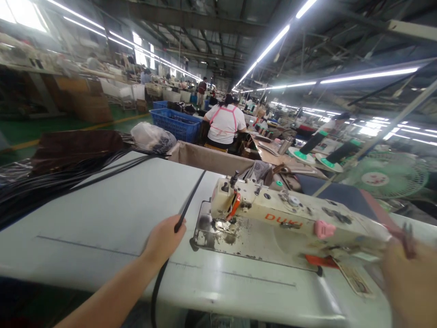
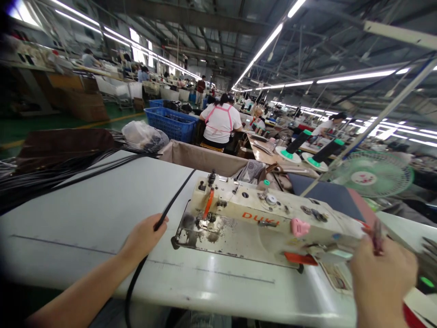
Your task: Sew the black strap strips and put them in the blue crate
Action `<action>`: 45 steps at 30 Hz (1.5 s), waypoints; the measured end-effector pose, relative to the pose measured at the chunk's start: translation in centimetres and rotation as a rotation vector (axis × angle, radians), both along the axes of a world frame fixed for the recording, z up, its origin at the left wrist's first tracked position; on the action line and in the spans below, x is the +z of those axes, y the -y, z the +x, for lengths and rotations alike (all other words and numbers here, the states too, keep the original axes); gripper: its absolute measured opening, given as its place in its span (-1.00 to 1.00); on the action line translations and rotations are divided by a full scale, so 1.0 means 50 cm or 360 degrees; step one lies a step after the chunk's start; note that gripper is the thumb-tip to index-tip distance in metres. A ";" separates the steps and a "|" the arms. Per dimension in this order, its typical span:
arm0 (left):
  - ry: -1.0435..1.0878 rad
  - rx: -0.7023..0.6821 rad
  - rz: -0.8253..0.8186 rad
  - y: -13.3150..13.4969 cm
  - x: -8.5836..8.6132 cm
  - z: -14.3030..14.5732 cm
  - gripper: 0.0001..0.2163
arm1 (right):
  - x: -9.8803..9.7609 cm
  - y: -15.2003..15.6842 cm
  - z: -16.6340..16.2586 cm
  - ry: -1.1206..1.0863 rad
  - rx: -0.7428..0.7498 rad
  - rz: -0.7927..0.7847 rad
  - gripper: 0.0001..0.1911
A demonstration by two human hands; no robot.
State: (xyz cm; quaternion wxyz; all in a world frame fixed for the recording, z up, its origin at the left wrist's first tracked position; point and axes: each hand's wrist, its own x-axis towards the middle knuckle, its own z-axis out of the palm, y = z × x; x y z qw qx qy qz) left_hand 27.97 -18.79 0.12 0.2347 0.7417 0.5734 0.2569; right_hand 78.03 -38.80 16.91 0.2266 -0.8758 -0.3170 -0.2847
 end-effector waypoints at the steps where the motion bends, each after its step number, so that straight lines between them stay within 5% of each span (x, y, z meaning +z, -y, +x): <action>1: 0.0056 -0.0001 0.0010 0.000 0.000 -0.001 -0.78 | -0.032 0.007 -0.073 -0.0101 -0.0029 0.0051 -0.42; 4: 0.0232 -0.0003 0.0038 0.001 -0.001 -0.008 -0.75 | -0.139 0.005 -0.293 -0.0597 0.0355 -0.0075 -0.46; 7: 0.0427 -0.0025 -0.0011 0.006 0.001 -0.019 -0.74 | -0.216 -0.021 -0.473 -0.0866 0.0546 -0.0551 -0.55; 13: 0.0853 -0.0049 -0.0282 0.015 0.002 -0.055 -0.69 | -0.227 -0.110 -0.656 -0.0759 0.0750 -0.1077 -0.69; 17: 0.1162 0.0022 -0.0361 0.007 -0.005 -0.072 -0.70 | -0.219 -0.170 -0.698 -0.0655 0.0725 -0.1286 -0.72; 26: 0.2016 0.0179 -0.0618 -0.011 -0.019 -0.080 -0.79 | -0.228 -0.228 -0.719 -0.0641 0.0670 -0.1328 -0.66; 34: 0.2228 0.0330 -0.0570 -0.010 -0.007 -0.081 -0.87 | -0.231 -0.256 -0.717 -0.0616 0.0691 -0.1326 -0.61; 45: 0.2307 0.0323 -0.0564 -0.007 -0.009 -0.084 -0.90 | -0.213 -0.191 -0.714 -0.0428 0.1411 -0.1255 -0.80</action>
